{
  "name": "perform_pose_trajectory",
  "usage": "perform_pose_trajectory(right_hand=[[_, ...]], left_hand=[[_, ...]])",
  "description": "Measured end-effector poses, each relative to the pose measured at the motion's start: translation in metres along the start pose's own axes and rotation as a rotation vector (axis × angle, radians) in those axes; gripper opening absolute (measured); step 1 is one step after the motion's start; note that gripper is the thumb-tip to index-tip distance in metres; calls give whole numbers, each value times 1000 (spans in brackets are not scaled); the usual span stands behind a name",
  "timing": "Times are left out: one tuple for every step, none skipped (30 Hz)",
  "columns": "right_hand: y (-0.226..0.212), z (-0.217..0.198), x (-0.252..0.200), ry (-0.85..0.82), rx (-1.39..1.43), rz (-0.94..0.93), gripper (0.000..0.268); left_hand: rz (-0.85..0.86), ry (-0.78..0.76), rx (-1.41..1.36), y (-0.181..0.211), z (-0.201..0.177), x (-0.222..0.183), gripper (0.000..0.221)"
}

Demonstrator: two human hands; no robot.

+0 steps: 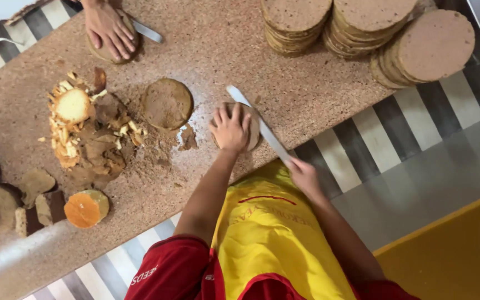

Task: Trim and arrange circular cake layers on a bakery counter.

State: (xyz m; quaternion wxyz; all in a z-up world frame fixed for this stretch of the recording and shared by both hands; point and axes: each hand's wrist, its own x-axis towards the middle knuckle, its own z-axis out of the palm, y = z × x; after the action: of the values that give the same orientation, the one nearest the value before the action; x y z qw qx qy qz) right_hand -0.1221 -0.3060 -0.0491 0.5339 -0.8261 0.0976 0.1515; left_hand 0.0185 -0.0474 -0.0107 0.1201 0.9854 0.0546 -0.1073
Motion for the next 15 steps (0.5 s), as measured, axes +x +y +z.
perform_pose_trajectory(right_hand=[[-21, 0, 14, 1, -2, 6, 38], [-41, 3, 20, -34, -24, 1, 37], [-62, 7, 27, -69, -45, -4, 37], [-3, 3, 15, -61, -41, -9, 37], [50, -2, 0, -32, -63, -198, 35], [100, -17, -4, -16, -98, -398, 33], [93, -14, 12, -18, -109, -415, 33], [91, -10, 2, -43, -80, -318, 32], [90, -6, -8, -67, -52, -220, 32], [45, 9, 6, -72, -46, -220, 32], [-5, 26, 23, -86, -101, -182, 31], [-60, 37, 47, -102, -163, -157, 29], [-65, 38, 58, -109, -165, -169, 29], [-69, 41, 62, -109, -162, -214, 29], [-73, 46, 67, -108, -159, -258, 28]], left_hand=[[2, -6, -2, 7, 2, 2, 63], [-104, 63, -59, 11, 5, -5, 60], [-211, 132, -113, 14, 6, -11, 58], [-203, 139, -112, 12, 9, -8, 58], [-230, 192, -115, 10, 10, -5, 56], [-270, 254, -132, 13, 13, 0, 54], [-275, 268, -144, 23, 9, 15, 54], [-357, 301, -203, 29, 11, 9, 54], [-441, 334, -260, 35, 14, 2, 55], [-444, 336, -254, 31, 13, 1, 55], [-508, 350, -435, 27, 11, 0, 62], [-574, 374, -626, 26, 8, 4, 71], [-580, 387, -629, 21, -5, 0, 71], [-413, 315, -506, 14, -16, -7, 75], [-246, 242, -382, 6, -28, -13, 79]])
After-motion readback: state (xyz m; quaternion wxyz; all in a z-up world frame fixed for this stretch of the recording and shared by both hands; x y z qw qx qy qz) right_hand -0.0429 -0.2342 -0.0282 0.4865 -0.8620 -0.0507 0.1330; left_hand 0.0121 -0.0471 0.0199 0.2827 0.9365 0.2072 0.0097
